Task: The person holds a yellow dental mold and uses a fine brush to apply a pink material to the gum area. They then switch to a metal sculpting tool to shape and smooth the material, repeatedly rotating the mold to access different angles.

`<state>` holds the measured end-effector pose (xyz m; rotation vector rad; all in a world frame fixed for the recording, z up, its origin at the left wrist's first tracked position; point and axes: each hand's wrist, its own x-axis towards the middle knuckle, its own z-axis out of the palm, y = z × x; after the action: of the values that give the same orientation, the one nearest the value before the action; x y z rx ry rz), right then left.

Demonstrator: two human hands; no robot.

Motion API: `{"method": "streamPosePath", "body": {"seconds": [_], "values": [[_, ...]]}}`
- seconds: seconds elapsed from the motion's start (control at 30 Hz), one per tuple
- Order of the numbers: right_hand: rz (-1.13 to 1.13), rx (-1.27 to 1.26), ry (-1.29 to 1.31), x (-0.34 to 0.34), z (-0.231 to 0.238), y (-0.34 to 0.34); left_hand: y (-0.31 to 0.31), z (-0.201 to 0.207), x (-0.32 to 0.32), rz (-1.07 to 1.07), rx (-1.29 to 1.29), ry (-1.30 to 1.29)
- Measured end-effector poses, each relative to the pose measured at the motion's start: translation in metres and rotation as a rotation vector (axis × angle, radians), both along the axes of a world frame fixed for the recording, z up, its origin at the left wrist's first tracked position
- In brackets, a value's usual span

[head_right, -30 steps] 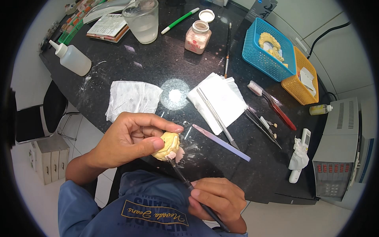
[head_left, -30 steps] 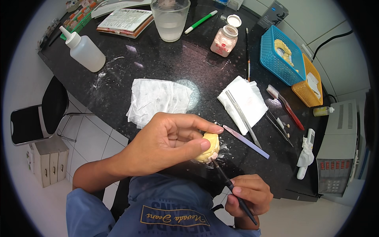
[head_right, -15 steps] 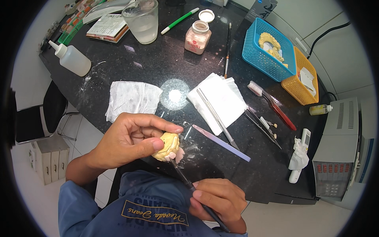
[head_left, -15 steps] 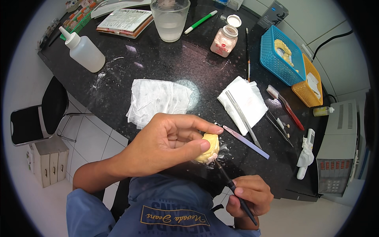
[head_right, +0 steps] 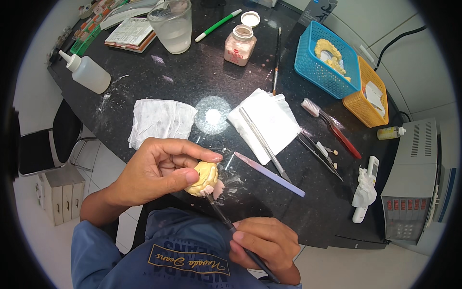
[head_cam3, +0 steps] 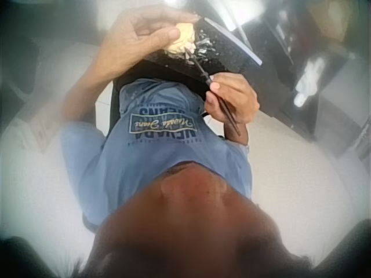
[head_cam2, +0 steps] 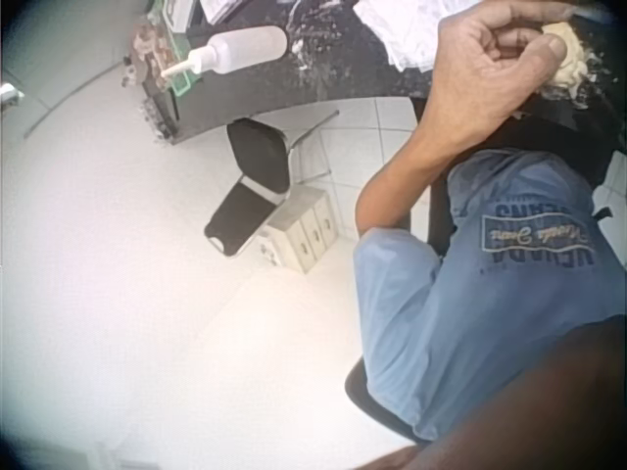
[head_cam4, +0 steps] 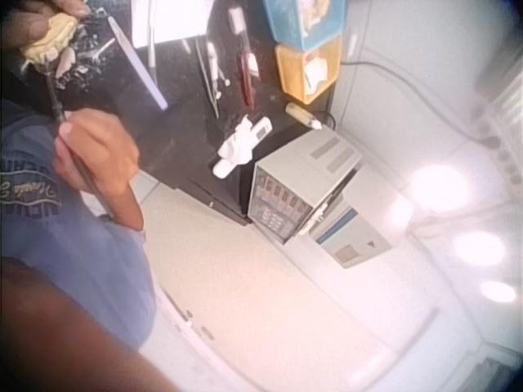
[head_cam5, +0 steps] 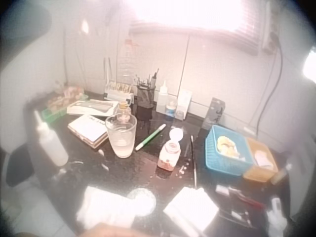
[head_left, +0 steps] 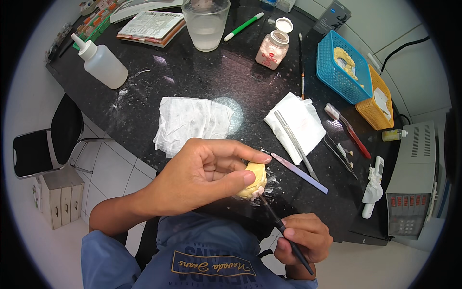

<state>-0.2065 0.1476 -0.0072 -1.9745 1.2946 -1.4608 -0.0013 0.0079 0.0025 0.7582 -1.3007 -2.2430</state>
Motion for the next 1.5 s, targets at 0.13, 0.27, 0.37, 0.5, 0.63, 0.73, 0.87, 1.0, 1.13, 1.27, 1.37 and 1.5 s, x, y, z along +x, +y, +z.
{"method": "streamPosePath", "body": {"seconds": [0.13, 0.27, 0.37, 0.5, 0.63, 0.73, 0.87, 1.0, 1.13, 1.27, 1.37, 1.5], "values": [[0.004, -0.004, -0.003, 0.0004, -0.0003, -0.0004, 0.0002, 0.0005, -0.0004, 0.006, 0.007, -0.004], [0.004, 0.005, 0.005, -0.0008, -0.0008, 0.0002, 0.0000, 0.0014, -0.0002, 0.009, 0.006, -0.009], [0.007, 0.019, 0.001, -0.0018, -0.0004, 0.0022, 0.0001, 0.0009, -0.0002, 0.009, -0.005, -0.007], [0.023, 0.019, -0.023, -0.0043, -0.0031, 0.0055, -0.0027, -0.0009, 0.0010, -0.032, -0.035, -0.035], [0.031, 0.015, -0.008, -0.0030, -0.0004, 0.0028, -0.0030, -0.0024, 0.0004, -0.043, -0.038, -0.012], [0.039, 0.027, 0.001, -0.0034, -0.0007, 0.0025, -0.0026, -0.0036, 0.0004, -0.041, -0.043, -0.012], [0.058, 0.013, 0.006, -0.0056, -0.0016, 0.0046, -0.0034, -0.0038, 0.0002, -0.045, -0.057, -0.024], [0.056, -0.002, 0.007, -0.0043, -0.0024, 0.0031, -0.0033, -0.0040, 0.0005, -0.042, -0.049, -0.019], [0.053, -0.033, -0.005, -0.0025, -0.0071, 0.0025, -0.0034, -0.0023, -0.0001, -0.047, -0.043, -0.023], [0.036, -0.026, 0.001, -0.0020, -0.0060, 0.0029, -0.0036, -0.0018, -0.0005, -0.042, -0.046, -0.033], [0.017, -0.018, -0.014, -0.0020, -0.0039, 0.0033, -0.0031, -0.0022, -0.0011, -0.034, -0.047, -0.027], [0.002, -0.011, -0.034, -0.0031, -0.0042, 0.0049, -0.0028, -0.0040, 0.0008, -0.034, -0.082, -0.016]]}}
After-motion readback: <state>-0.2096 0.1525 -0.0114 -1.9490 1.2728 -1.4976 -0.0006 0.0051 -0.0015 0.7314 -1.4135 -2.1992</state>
